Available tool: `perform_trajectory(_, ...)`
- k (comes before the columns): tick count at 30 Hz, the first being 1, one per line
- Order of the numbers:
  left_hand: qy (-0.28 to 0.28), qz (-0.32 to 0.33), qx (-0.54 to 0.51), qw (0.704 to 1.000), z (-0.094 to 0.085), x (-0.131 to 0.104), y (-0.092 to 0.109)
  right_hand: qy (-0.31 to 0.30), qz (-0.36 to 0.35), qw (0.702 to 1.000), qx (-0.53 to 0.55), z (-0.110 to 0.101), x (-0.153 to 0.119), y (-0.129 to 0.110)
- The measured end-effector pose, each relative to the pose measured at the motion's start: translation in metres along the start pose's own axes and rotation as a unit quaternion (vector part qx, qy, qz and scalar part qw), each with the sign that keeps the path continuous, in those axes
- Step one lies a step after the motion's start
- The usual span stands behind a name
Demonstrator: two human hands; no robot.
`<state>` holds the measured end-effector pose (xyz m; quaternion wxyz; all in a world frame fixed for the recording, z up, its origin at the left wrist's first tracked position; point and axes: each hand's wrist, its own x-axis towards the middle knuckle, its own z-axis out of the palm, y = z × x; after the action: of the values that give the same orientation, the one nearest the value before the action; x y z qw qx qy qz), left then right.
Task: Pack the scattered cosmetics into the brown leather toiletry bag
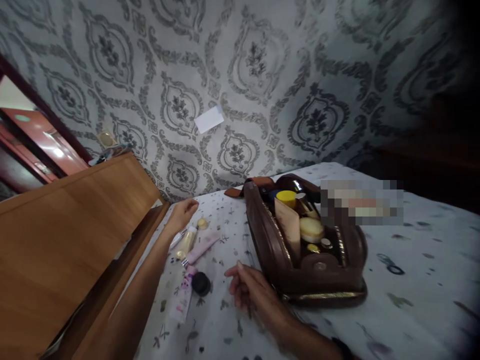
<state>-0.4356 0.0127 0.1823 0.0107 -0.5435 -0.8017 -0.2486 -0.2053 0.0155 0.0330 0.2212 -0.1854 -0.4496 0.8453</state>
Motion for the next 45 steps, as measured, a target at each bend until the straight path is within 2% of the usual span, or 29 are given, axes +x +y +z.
perform_trajectory(2, -0.008, -0.043, 0.006, 0.999, 0.011, 0.003, -0.033, 0.002, 0.005, 1.0, 0.008, 0.0, 0.001, 0.0)
perform_trajectory(5, -0.021, -0.081, 0.009, 0.996, 0.034, 0.002, -0.062, 0.005, 0.012, 1.0, 0.015, 0.0, 0.002, 0.001)
perform_trajectory(7, -0.033, -0.087, 0.008, 0.996, 0.05, 0.0, -0.071, 0.006, 0.013, 1.0, 0.016, 0.0, 0.002, 0.001)
perform_trajectory(10, -0.052, -0.083, 0.01, 0.995, 0.069, -0.003, -0.073, 0.002, 0.012, 1.0, 0.013, -0.001, 0.001, 0.001)
perform_trajectory(14, -0.05, -0.085, 0.016, 0.995, 0.075, -0.006, -0.065, -0.004, 0.004, 1.0, 0.011, -0.002, 0.001, 0.001)
perform_trajectory(18, -0.045, -0.059, -0.021, 0.997, 0.062, -0.023, -0.047, -0.004, 0.001, 1.0, 0.012, -0.001, 0.001, 0.0)
perform_trajectory(22, -0.092, 0.013, -0.105, 0.99, 0.049, -0.07, -0.017, 0.018, -0.004, 0.999, 0.029, 0.001, -0.001, 0.0)
perform_trajectory(23, -0.1, 0.046, -0.158, 0.981, 0.049, -0.084, -0.009, 0.024, -0.008, 0.999, 0.036, 0.001, -0.002, -0.001)
perform_trajectory(25, -0.11, 0.081, -0.203, 0.97, 0.051, -0.11, 0.006, 0.025, -0.013, 0.998, 0.048, 0.002, -0.002, -0.002)
perform_trajectory(27, -0.116, 0.093, -0.192, 0.97, 0.056, -0.128, 0.016, 0.011, -0.014, 0.999, 0.05, 0.002, -0.002, -0.003)
perform_trajectory(30, -0.102, 0.134, -0.16, 0.973, 0.067, -0.14, 0.02, 0.003, -0.017, 0.999, 0.036, 0.002, -0.002, -0.003)
perform_trajectory(35, -0.066, 0.197, -0.107, 0.972, 0.077, -0.146, 0.015, 0.017, -0.016, 1.0, -0.001, 0.002, -0.003, -0.001)
perform_trajectory(38, -0.054, 0.184, -0.064, 0.979, 0.079, -0.152, 0.018, 0.012, -0.021, 0.999, -0.026, 0.002, -0.004, -0.001)
perform_trajectory(43, -0.045, 0.102, -0.042, 0.993, 0.083, -0.156, 0.022, -0.002, -0.03, 0.998, -0.046, 0.001, -0.006, -0.001)
perform_trajectory(45, -0.049, 0.089, -0.032, 0.994, 0.083, -0.156, 0.02, -0.006, -0.022, 0.999, -0.041, 0.002, -0.006, -0.002)
